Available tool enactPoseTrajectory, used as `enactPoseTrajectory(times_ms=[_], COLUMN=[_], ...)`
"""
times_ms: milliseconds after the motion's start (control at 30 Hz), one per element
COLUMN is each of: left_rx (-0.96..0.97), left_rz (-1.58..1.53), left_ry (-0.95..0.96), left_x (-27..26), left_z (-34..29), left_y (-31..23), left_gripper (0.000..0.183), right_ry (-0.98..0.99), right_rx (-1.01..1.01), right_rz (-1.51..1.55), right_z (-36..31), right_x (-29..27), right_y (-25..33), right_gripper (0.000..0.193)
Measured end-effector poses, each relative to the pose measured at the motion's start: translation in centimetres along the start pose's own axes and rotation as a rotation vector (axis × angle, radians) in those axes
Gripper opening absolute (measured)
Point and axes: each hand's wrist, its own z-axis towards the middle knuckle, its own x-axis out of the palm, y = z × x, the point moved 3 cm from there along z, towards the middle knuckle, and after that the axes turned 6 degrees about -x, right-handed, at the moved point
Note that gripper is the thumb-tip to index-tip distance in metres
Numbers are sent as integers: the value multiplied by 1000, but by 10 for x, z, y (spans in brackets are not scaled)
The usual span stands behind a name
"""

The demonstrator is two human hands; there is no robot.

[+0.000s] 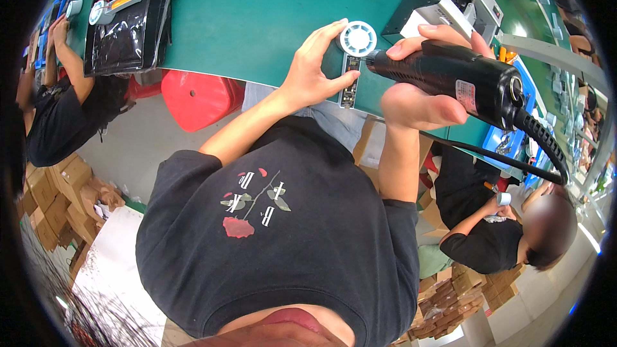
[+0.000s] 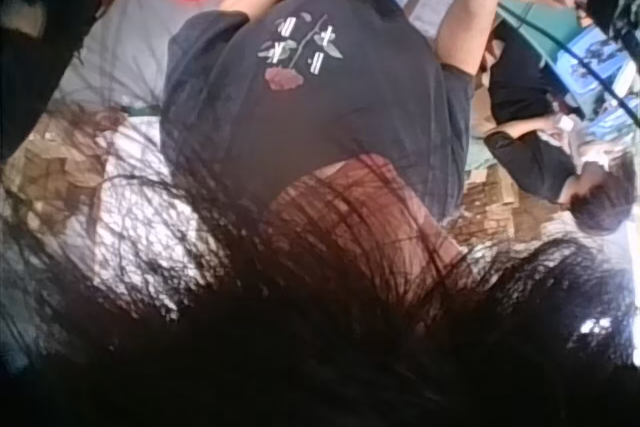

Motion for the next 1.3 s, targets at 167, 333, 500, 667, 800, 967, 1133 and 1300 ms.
enactPoseTrajectory(times_ms=[167,333,500,667,800,967,1133,1300], left_rx=[4,9,8,-1,0,6,-4,31], left_rz=[-13,-3,-7,8,1,-23,-27,81], left_ry=[6,8,8,13,18,28,40,-6], left_x=[0,1,1,0,-1,0,0,-1], left_z=[-1,-2,-1,0,0,0,-1,0], left_y=[0,1,0,0,0,1,0,-7], left_gripper=[87,87,87,87,87,85,81,85], right_ry=[6,3,-15,6,23,33,-1,-44], right_rx=[19,54,36,-18,-18,-68,-28,-114], right_rz=[122,193,114,53,49,88,115,-69], right_z=[-13,-17,-16,-13,-6,-15,-13,28], right_x=[-7,-12,-6,-2,-4,-3,-5,-29], right_y=[-3,-9,-11,-8,-11,-8,-11,-4], right_gripper=[105,102,105,105,103,99,99,97])
